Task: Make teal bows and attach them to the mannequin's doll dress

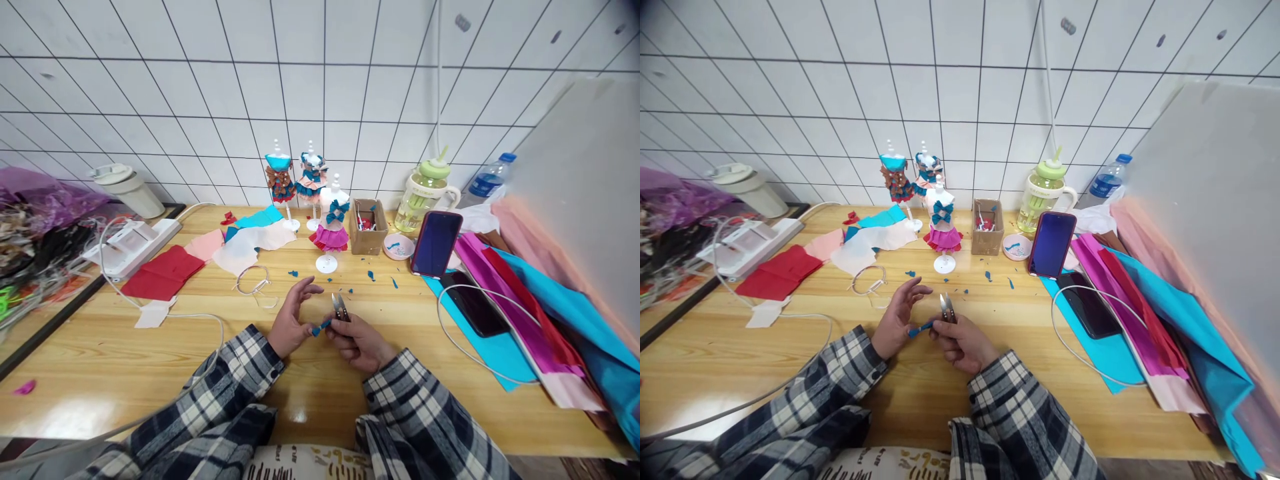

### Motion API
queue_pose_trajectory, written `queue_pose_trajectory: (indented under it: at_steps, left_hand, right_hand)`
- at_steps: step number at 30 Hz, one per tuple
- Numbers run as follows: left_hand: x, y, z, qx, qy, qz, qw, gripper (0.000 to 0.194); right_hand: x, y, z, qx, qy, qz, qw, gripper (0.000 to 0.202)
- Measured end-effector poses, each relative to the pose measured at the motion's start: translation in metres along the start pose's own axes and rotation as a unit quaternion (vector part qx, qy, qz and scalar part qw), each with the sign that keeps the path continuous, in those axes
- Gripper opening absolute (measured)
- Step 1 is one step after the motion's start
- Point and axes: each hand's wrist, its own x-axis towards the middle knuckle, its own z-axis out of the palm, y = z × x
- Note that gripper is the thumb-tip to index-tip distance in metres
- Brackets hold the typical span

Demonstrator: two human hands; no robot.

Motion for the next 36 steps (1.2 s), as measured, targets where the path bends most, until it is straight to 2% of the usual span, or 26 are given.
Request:
queue_pose_trajectory:
  at_steps: [4,6,8,11,15,18,22,28,30,33,36]
  left_hand:
    - [0.0,0.002,-0.005,-0.004,-0.037,-0.003,0.999,0.097]
    - [0.0,0.005,-0.009,0.008,-0.034,-0.005,0.999,0.079]
    - [0.001,0.011,-0.012,0.059,-0.015,0.003,0.998,0.051]
    - [0.003,0.02,-0.011,0.223,-0.015,0.007,0.975,0.034]
    - [0.003,0.026,-0.004,0.38,-0.038,0.011,0.924,0.024]
    - [0.002,0.025,0.0,0.42,-0.045,0.027,0.906,0.018]
    - [0.002,0.022,0.0,0.402,-0.063,0.049,0.912,0.018]
    - [0.004,0.018,-0.003,0.359,-0.066,0.032,0.93,0.015]
    - [0.004,0.016,-0.004,0.338,-0.048,0.019,0.94,0.015]
    - [0.005,0.012,-0.006,0.264,0.02,-0.046,0.963,0.015]
    - [0.006,0.007,-0.008,0.189,0.066,-0.113,0.973,0.019]
  right_hand:
    - [-0.001,-0.004,-0.003,-0.025,0.031,-0.034,0.999,0.033]
    - [0.002,-0.004,-0.005,-0.065,0.083,-0.09,0.99,0.032]
    - [0.005,-0.003,-0.009,-0.145,0.155,-0.161,0.964,0.031]
    - [0.01,-0.001,-0.013,-0.264,0.227,-0.236,0.908,0.028]
    - [0.012,0.002,-0.011,-0.396,0.245,-0.278,0.84,0.022]
    - [0.011,0.004,-0.009,-0.44,0.244,-0.285,0.815,0.019]
    - [0.011,0.005,-0.009,-0.455,0.25,-0.293,0.803,0.017]
    - [0.01,0.003,-0.009,-0.458,0.253,-0.289,0.802,0.019]
    - [0.009,0.003,-0.01,-0.455,0.264,-0.302,0.795,0.025]
    - [0.008,0.005,-0.012,-0.471,0.268,-0.316,0.779,0.029]
    - [0.008,0.008,-0.012,-0.555,0.237,-0.281,0.746,0.043]
